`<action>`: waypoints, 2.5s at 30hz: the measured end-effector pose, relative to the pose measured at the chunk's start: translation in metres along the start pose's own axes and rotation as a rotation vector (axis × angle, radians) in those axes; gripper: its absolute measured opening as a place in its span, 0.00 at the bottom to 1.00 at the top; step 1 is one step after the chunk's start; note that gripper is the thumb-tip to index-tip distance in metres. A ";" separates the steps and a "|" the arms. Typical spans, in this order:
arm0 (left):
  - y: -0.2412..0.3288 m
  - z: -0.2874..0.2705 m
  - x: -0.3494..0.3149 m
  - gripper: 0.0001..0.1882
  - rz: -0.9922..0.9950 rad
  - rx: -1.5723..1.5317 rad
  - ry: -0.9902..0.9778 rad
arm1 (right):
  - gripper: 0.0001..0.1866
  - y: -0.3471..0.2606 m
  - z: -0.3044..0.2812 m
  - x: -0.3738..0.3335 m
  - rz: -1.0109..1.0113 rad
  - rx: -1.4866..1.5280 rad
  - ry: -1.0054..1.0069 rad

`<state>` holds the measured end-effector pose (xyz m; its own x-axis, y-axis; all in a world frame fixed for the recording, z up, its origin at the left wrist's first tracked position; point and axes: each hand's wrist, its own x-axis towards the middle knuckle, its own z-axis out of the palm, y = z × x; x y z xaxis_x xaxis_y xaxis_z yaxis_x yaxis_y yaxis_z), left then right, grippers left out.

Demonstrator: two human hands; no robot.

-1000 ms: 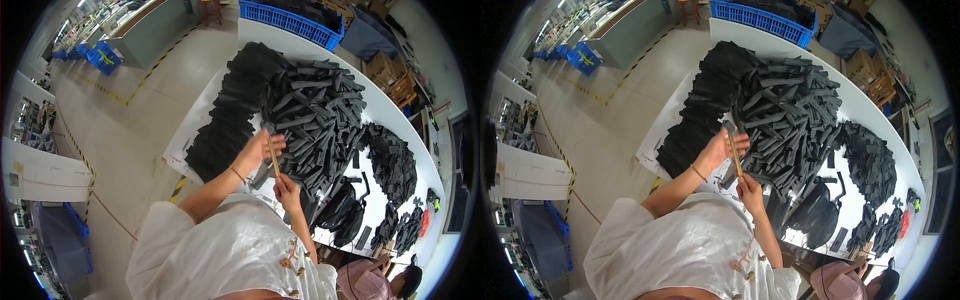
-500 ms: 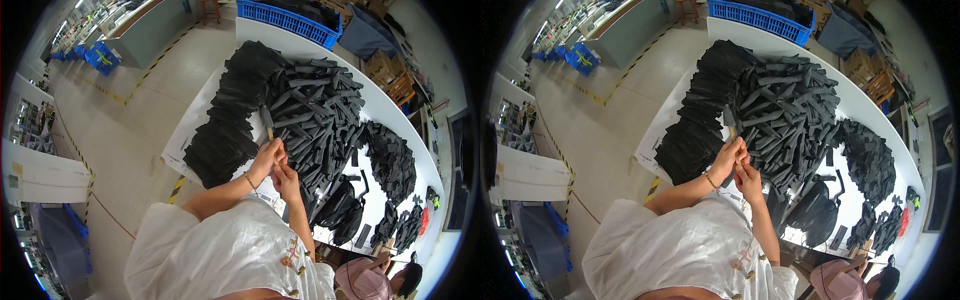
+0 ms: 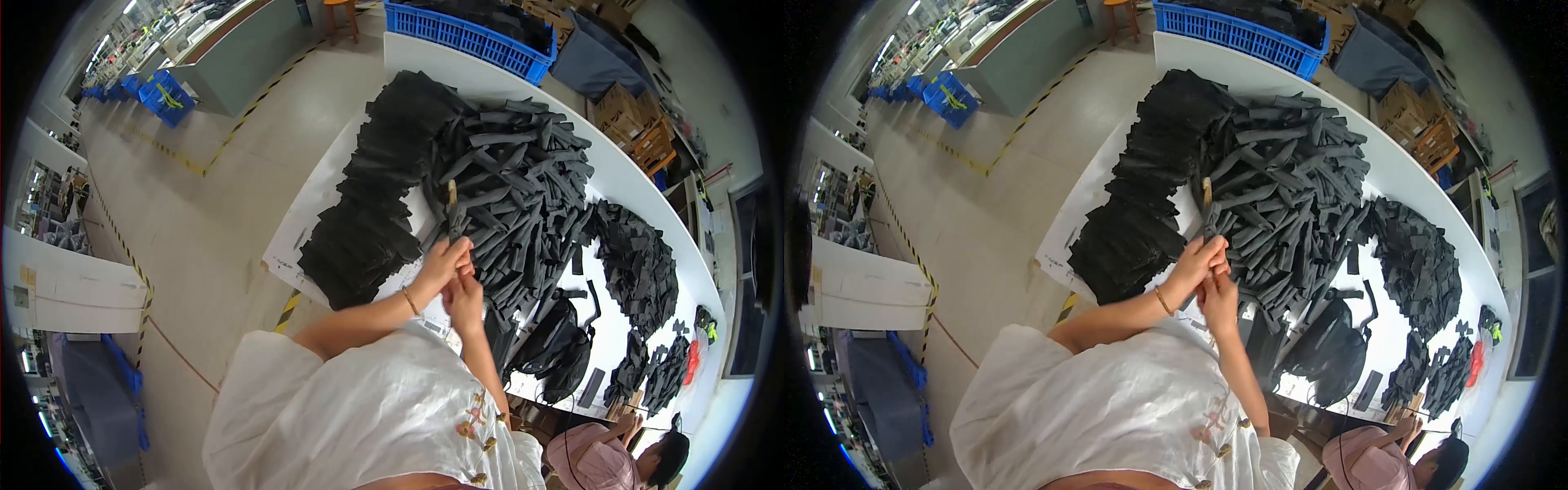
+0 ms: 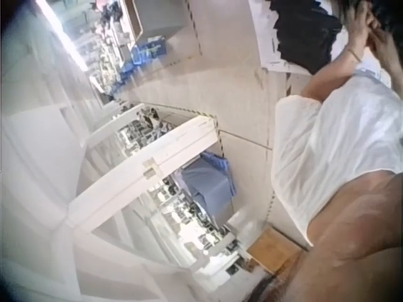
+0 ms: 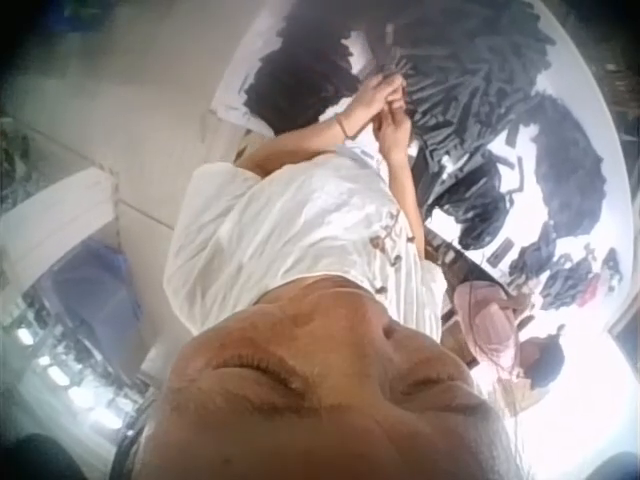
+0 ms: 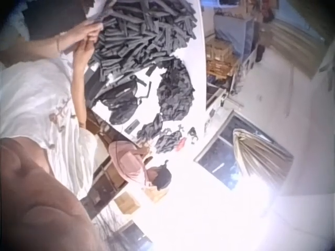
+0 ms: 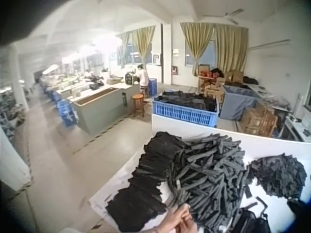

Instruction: Sorting and inspecting charcoal-like black pieces on a white tabletop using a wooden stick for manipulation and counting.

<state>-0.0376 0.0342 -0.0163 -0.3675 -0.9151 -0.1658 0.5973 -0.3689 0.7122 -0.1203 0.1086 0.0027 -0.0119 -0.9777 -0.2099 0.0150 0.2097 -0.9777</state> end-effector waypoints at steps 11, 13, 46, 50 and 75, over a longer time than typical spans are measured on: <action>0.099 -0.021 0.020 0.13 0.154 0.011 0.122 | 0.11 0.047 -0.073 -0.057 0.088 -0.134 -0.369; 0.095 -0.018 0.016 0.13 0.158 0.197 0.032 | 0.09 0.033 -0.080 -0.051 -0.043 -0.028 -0.103; 0.060 0.011 0.018 0.16 -0.202 -0.352 0.039 | 0.08 -0.080 -0.061 0.100 -0.368 0.206 0.568; 0.059 -0.007 0.028 0.13 -0.166 -0.467 0.102 | 0.03 -0.065 -0.027 0.052 -0.359 0.027 0.350; 0.073 -0.018 0.038 0.13 -0.002 -0.376 0.128 | 0.06 -0.057 -0.045 0.035 0.013 0.395 -0.102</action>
<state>0.0047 -0.0300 0.0170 -0.2912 -0.9183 -0.2681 0.8246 -0.3830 0.4163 -0.1662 0.0629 0.0508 0.0899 -0.9755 -0.2006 0.3973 0.2198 -0.8910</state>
